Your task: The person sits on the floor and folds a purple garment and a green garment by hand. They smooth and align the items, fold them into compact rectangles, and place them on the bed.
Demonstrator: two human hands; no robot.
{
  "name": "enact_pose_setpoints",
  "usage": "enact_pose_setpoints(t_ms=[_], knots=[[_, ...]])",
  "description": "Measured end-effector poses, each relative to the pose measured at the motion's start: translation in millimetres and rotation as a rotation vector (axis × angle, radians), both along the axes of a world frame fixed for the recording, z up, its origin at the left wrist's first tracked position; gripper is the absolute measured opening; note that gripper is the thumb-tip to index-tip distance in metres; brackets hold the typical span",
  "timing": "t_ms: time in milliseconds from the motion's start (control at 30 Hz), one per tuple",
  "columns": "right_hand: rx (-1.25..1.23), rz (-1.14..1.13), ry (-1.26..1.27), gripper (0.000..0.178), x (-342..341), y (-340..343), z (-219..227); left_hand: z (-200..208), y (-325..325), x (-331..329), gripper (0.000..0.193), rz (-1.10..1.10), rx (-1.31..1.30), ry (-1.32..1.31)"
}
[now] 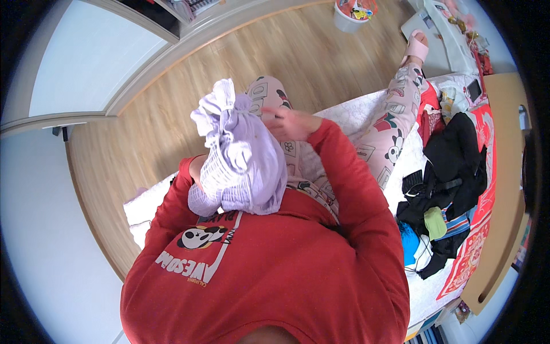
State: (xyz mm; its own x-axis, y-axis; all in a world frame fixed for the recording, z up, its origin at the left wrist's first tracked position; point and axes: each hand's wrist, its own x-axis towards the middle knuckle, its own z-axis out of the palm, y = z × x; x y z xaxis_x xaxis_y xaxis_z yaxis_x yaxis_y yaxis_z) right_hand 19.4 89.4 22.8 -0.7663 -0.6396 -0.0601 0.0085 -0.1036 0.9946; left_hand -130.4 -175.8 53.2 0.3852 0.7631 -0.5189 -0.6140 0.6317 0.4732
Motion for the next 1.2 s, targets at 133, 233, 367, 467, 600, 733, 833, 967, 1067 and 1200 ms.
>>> enact_pose_setpoints(t_ms=[133, 233, 367, 467, 600, 733, 833, 967, 1067, 1200], knots=[[1.275, -0.345, 0.775, 0.072, -5, -45, 16, 6, -6, -7, 0.065, -0.114, -0.007, 0.035], [1.437, -0.469, 0.934, 0.072, -28, -61, 2, 14, -3, -15, 0.064, -0.183, 0.001, 0.051], [1.781, -0.317, 0.653, 0.045, -23, -17, 12, 13, 0, -23, 0.062, 0.020, 0.001, 0.079], [2.153, -0.282, 0.366, 0.023, 3, 17, 70, 4, 15, -27, 0.061, 0.280, 0.022, 0.086], [3.108, -0.261, 0.290, 0.026, 27, 28, 89, -8, 29, -17, 0.060, 0.460, 0.059, 0.098], [3.204, -0.372, 0.334, 0.030, 40, 17, 103, -18, 34, -1, 0.059, 0.486, 0.052, 0.099], [3.164, -0.147, 0.278, 0.031, 41, 13, 66, -21, 29, 3, 0.058, 0.449, 0.030, 0.067], [3.278, 0.058, 0.231, 0.032, 32, -5, 3, -30, 17, 7, 0.056, 0.424, 0.001, -0.140], [3.449, -0.134, 0.479, 0.032, 37, -7, -2, -15, 16, 15, 0.055, 0.474, -0.044, -0.174], [3.589, 0.192, 0.833, 0.024, 37, -16, 9, -11, 19, 7, 0.054, 0.376, -0.144, -0.037]])
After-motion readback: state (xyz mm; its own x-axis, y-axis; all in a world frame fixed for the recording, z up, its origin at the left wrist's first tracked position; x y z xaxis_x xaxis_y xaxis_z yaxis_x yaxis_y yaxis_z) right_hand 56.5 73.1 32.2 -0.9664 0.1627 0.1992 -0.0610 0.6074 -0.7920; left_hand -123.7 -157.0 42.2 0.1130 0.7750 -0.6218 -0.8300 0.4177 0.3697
